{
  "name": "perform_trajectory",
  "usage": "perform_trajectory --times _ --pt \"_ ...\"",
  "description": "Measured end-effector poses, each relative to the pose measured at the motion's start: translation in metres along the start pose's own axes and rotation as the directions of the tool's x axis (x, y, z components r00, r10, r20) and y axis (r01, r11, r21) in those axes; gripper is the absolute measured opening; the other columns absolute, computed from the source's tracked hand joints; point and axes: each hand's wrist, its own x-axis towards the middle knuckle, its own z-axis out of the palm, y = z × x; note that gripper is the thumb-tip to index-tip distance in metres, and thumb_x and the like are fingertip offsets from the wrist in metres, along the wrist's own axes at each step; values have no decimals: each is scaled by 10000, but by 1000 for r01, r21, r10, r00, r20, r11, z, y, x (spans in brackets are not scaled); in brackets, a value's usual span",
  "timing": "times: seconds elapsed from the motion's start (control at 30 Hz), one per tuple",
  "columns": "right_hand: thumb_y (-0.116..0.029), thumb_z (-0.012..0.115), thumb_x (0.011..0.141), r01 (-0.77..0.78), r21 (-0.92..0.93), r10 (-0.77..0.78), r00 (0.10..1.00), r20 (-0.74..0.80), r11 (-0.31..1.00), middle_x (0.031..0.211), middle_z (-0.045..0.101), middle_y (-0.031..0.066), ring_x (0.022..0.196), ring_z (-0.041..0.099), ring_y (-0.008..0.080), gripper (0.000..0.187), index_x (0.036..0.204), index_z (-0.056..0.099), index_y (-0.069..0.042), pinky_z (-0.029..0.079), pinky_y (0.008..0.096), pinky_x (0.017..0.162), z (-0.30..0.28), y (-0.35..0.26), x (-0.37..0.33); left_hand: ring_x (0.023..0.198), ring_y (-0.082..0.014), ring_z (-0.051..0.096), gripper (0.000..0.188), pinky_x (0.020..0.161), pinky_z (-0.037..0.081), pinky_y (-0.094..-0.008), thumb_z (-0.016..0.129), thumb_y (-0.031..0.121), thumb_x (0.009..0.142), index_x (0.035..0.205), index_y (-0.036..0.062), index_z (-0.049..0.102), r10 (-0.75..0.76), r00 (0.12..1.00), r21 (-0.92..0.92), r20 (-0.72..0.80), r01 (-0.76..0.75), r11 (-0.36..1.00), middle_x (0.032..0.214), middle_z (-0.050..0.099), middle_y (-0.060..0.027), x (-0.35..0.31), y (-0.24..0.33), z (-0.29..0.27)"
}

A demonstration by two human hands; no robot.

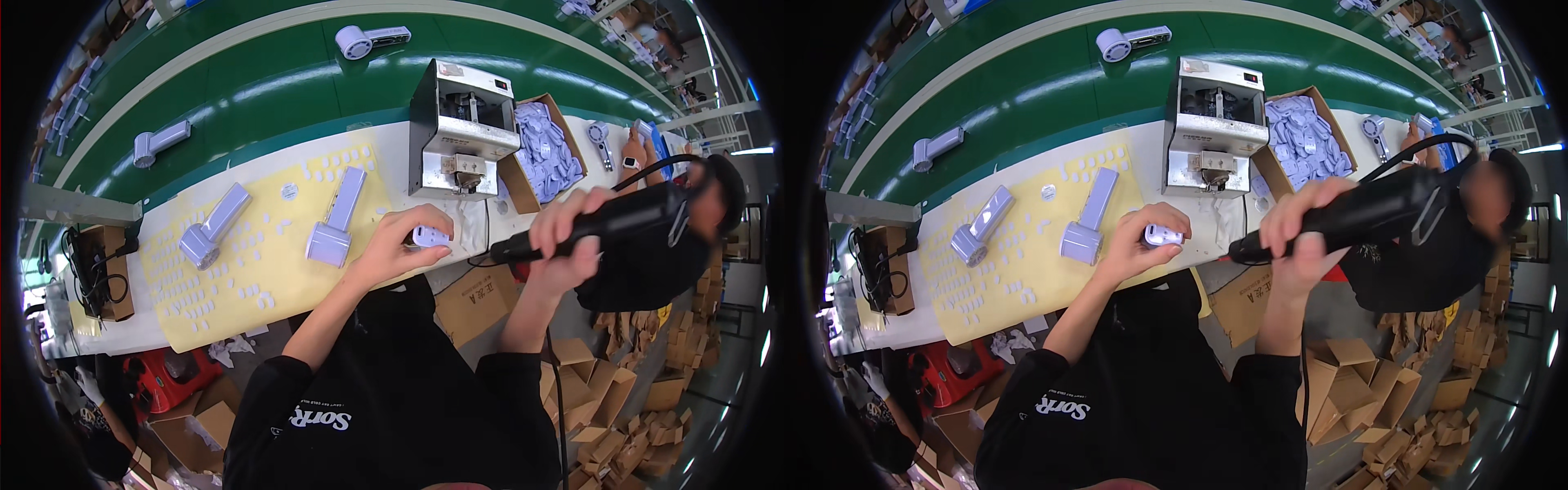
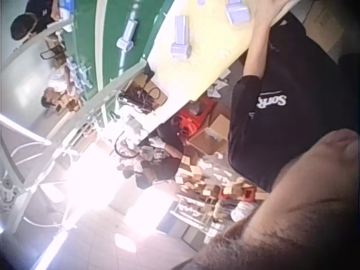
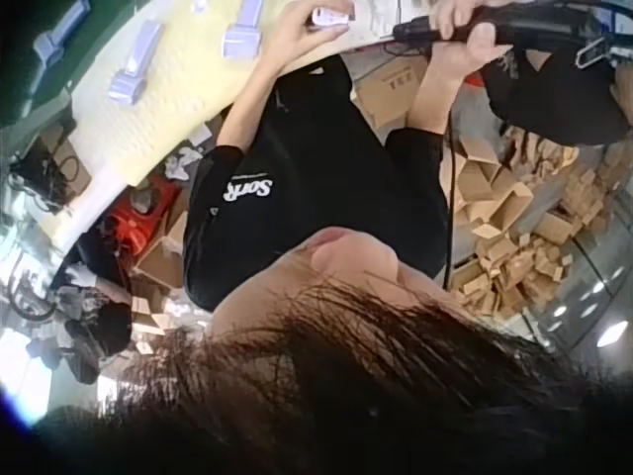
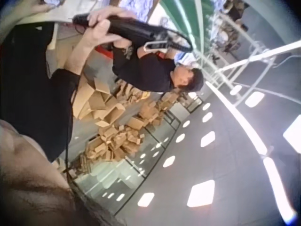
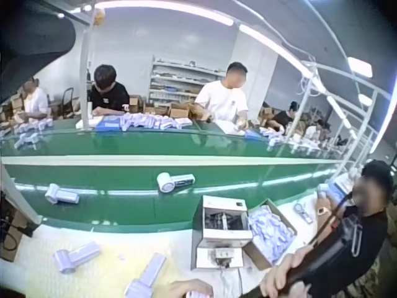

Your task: Assembling small electronic device housings using an electric screwdriver on a production line.

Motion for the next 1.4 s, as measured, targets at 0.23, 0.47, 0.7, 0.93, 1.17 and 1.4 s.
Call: perform_trajectory --times 0.23,0.47,0.7,0.93,1.17,1.4 --pt "-254 515 847 142 -73 -150 983 -108 987 654 404 42 440 387 112 268 976 379 -63 351 253 418 -4 30 52 732 -191 606 292 624 471 -281 681 282 782 880 55 525 187 982 99 -39 -183 978 835 622 -104 5 -11 2" --pt "-261 524 847 56 -292 -85 992 -89 955 654 438 60 450 402 124 290 980 391 -41 382 266 436 -2 73 50 706 -203 613 306 612 478 -292 689 292 773 893 53 539 132 988 42 -80 -129 991 801 630 -101 7 -14 4" --pt "-313 597 820 52 -162 -83 977 -195 985 566 444 50 431 431 112 355 891 415 -17 374 233 405 -2 94 38 751 -226 626 310 652 488 -300 718 257 734 892 51 548 123 989 25 -82 -121 992 848 636 -85 10 -16 3" --pt "-534 619 754 11 -119 -26 992 -125 993 566 433 51 415 412 113 546 857 395 -47 363 240 375 -5 88 26 751 -206 615 379 653 475 -290 687 358 750 903 47 534 64 994 13 -92 -63 998 854 626 -94 8 -16 4" --pt "-674 536 732 -38 187 33 999 26 982 583 416 36 402 388 124 632 920 371 -93 341 254 373 14 25 25 757 -201 613 430 662 471 -285 687 404 723 905 47 529 38 997 35 -73 -35 999 866 624 -85 8 -16 2" --pt "-704 552 692 -36 250 -43 953 301 968 581 416 36 386 373 115 695 923 360 -77 322 257 354 58 1 47 712 -193 599 407 639 459 -276 698 375 739 900 49 516 25 994 21 -102 -23 1000 836 618 -72 9 -15 2"
